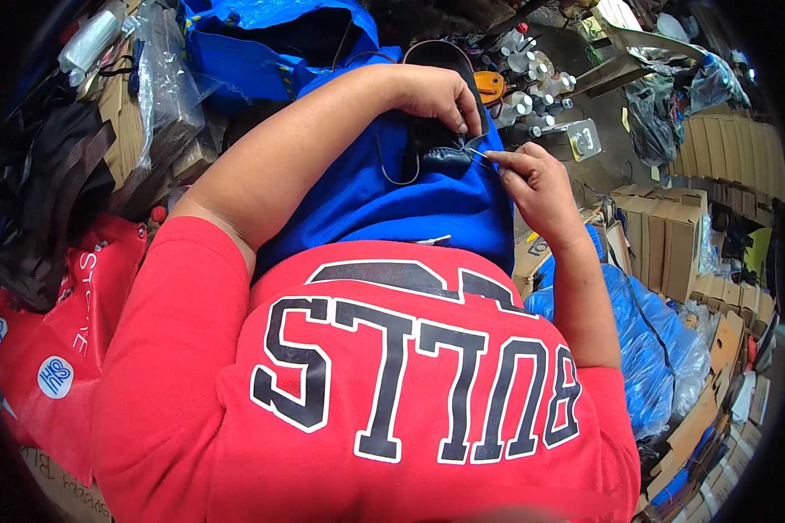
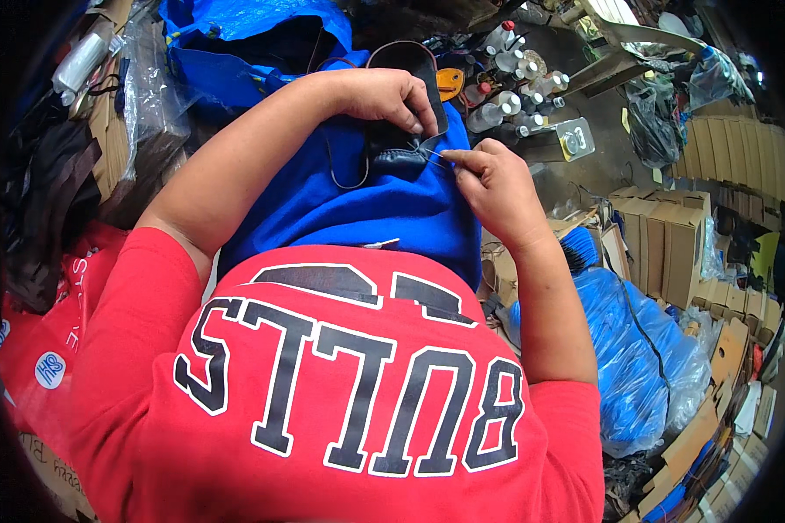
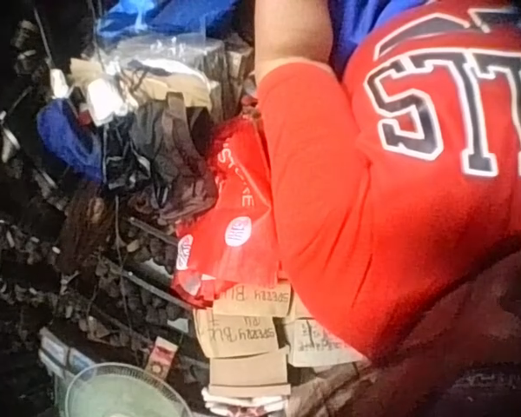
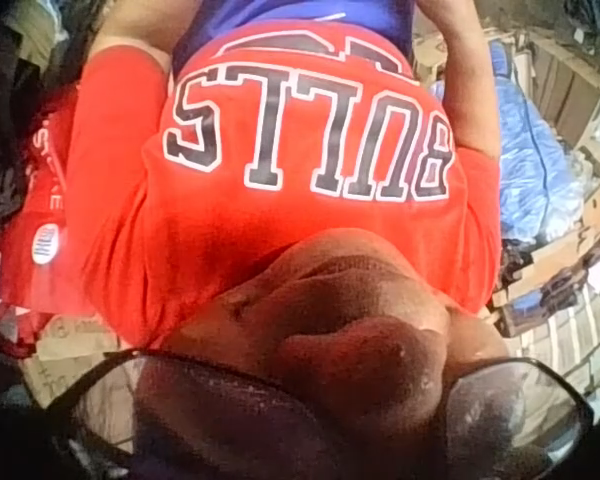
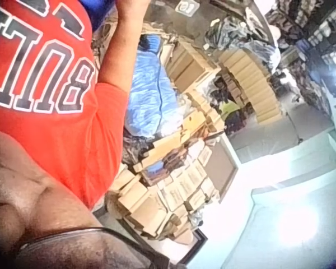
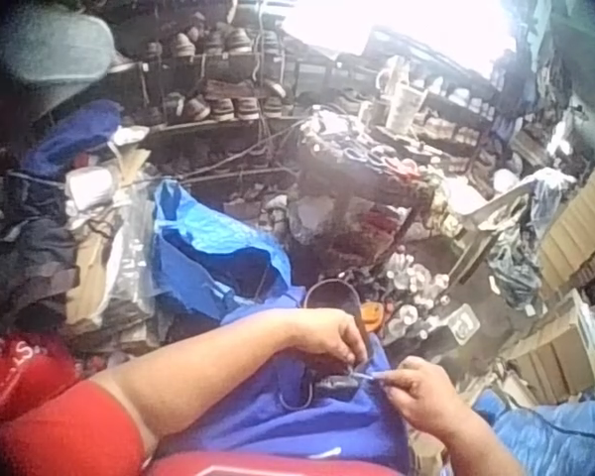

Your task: Hand-stitching a black leather shoe component using a needle and thread.

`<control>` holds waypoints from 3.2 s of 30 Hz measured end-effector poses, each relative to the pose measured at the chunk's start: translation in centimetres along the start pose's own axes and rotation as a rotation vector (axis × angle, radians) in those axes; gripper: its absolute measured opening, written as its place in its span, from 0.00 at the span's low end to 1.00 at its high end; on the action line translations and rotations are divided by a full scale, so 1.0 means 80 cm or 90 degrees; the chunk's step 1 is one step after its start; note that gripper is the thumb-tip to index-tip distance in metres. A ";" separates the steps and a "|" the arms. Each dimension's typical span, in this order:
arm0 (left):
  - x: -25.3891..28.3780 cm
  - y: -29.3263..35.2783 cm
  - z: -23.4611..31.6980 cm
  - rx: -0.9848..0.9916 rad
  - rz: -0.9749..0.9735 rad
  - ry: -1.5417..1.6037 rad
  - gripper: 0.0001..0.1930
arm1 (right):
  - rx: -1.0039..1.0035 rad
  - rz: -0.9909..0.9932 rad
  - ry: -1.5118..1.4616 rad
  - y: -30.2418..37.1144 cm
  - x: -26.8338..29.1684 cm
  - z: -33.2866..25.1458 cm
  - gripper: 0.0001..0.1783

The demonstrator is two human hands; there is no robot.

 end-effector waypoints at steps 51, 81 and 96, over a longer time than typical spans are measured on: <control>-0.008 -0.004 0.007 -0.020 -0.012 -0.089 0.17 | 0.024 -0.149 -0.465 -0.040 -0.034 0.081 0.13; -0.062 0.068 0.028 0.074 0.416 -0.361 0.09 | 0.080 -0.099 -0.293 -0.025 -0.038 0.071 0.14; -0.064 0.061 0.023 0.113 0.388 -0.358 0.09 | 0.056 -0.167 -0.361 -0.038 -0.035 0.087 0.13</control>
Point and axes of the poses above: each hand's wrist, its own y-axis away from the middle knuckle, its own x-axis out of the back of the hand, z = x × y, the point moved 3 cm from there along -y, towards the middle knuckle, and after that the axes turned 11 degrees about -z, right-handed, at the moved point
